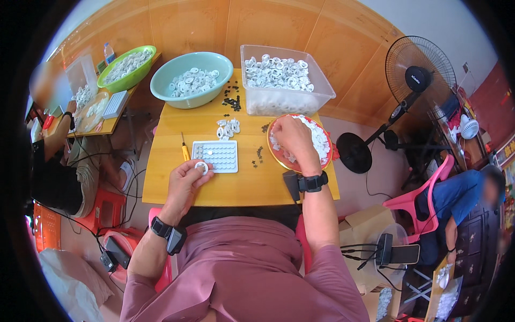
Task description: The person assembles components by hand, picking up a white plastic base and a small black part, fitting the part into the base, and placing the unit into a white plastic tray.
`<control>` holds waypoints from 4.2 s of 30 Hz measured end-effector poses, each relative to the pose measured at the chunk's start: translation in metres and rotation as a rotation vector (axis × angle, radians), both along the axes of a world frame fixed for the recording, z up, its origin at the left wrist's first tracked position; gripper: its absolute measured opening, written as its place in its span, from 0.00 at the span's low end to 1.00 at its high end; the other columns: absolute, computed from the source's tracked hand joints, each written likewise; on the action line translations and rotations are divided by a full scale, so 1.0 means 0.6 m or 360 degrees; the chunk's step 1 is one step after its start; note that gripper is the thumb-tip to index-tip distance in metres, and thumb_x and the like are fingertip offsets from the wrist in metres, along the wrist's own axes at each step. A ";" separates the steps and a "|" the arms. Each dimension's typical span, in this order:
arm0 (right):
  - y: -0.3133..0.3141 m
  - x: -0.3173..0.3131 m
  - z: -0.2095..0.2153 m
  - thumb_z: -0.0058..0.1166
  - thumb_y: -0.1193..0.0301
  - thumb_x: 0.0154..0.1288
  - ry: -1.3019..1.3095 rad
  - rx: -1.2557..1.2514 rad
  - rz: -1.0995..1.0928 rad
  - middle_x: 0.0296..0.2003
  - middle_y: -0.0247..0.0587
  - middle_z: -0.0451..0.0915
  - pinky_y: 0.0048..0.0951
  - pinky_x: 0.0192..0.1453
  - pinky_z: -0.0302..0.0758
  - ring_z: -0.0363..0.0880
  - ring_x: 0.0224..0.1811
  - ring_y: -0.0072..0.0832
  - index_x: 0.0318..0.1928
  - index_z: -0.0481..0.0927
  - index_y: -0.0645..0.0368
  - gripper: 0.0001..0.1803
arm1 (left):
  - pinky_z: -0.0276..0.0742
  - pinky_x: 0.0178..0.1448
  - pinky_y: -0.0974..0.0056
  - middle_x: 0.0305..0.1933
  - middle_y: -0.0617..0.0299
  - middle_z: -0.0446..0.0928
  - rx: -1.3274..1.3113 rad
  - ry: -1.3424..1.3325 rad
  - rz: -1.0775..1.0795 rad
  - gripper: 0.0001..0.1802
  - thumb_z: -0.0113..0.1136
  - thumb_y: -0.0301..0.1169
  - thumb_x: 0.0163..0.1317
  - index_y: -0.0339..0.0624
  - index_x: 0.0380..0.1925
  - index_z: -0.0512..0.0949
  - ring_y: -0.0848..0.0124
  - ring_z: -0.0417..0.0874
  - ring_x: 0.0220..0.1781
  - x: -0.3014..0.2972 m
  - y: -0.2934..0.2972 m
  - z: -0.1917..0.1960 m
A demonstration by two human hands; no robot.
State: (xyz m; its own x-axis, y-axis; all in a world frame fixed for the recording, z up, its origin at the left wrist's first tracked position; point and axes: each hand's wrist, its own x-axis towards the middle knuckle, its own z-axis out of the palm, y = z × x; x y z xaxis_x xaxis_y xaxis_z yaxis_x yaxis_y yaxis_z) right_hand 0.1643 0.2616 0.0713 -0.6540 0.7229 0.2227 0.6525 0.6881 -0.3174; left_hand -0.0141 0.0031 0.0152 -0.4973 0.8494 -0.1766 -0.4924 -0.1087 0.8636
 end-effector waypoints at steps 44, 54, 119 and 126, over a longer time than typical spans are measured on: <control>-0.055 -0.041 0.019 0.62 0.75 0.63 0.0674 -0.1208 0.0211 0.25 0.35 0.84 0.21 0.30 0.76 0.81 0.25 0.20 0.35 0.82 0.65 0.05 | 0.78 0.69 0.60 0.60 0.42 0.76 0.0310 -0.0666 -0.0138 0.19 0.46 0.26 0.77 0.26 0.62 0.69 0.56 0.81 0.62 -0.015 -0.013 -0.005; -0.135 -0.089 -0.022 0.61 0.75 0.66 0.0544 -0.1412 0.0766 0.28 0.32 0.83 0.19 0.32 0.77 0.82 0.29 0.17 0.41 0.81 0.62 0.05 | 0.80 0.67 0.60 0.60 0.44 0.76 0.0314 -0.0660 -0.0215 0.19 0.47 0.28 0.77 0.28 0.63 0.68 0.57 0.81 0.62 -0.012 -0.013 -0.011; -0.192 -0.109 -0.038 0.61 0.74 0.63 0.0658 -0.1305 0.0776 0.30 0.41 0.87 0.22 0.37 0.80 0.87 0.32 0.21 0.40 0.84 0.69 0.10 | 0.83 0.58 0.65 0.51 0.49 0.80 0.0310 0.0326 -0.0047 0.11 0.50 0.21 0.75 0.34 0.54 0.66 0.67 0.84 0.52 0.000 0.001 -0.033; -0.214 -0.109 -0.023 0.58 0.76 0.60 0.0580 -0.0992 0.0728 0.30 0.47 0.87 0.26 0.38 0.81 0.88 0.33 0.27 0.40 0.84 0.69 0.10 | 0.83 0.53 0.67 0.46 0.51 0.81 0.0312 0.0429 0.0043 0.08 0.52 0.22 0.74 0.33 0.50 0.68 0.70 0.84 0.47 0.000 0.000 -0.040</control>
State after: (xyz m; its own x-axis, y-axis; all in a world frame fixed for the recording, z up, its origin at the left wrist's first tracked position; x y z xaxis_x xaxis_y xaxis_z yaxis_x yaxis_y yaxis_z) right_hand 0.0992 0.1331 0.0577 -0.8760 0.4658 0.1250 0.1369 0.4886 -0.8617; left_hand -0.0140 0.0031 -0.0087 -0.5267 0.8401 0.1297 -0.2439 -0.2955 0.9237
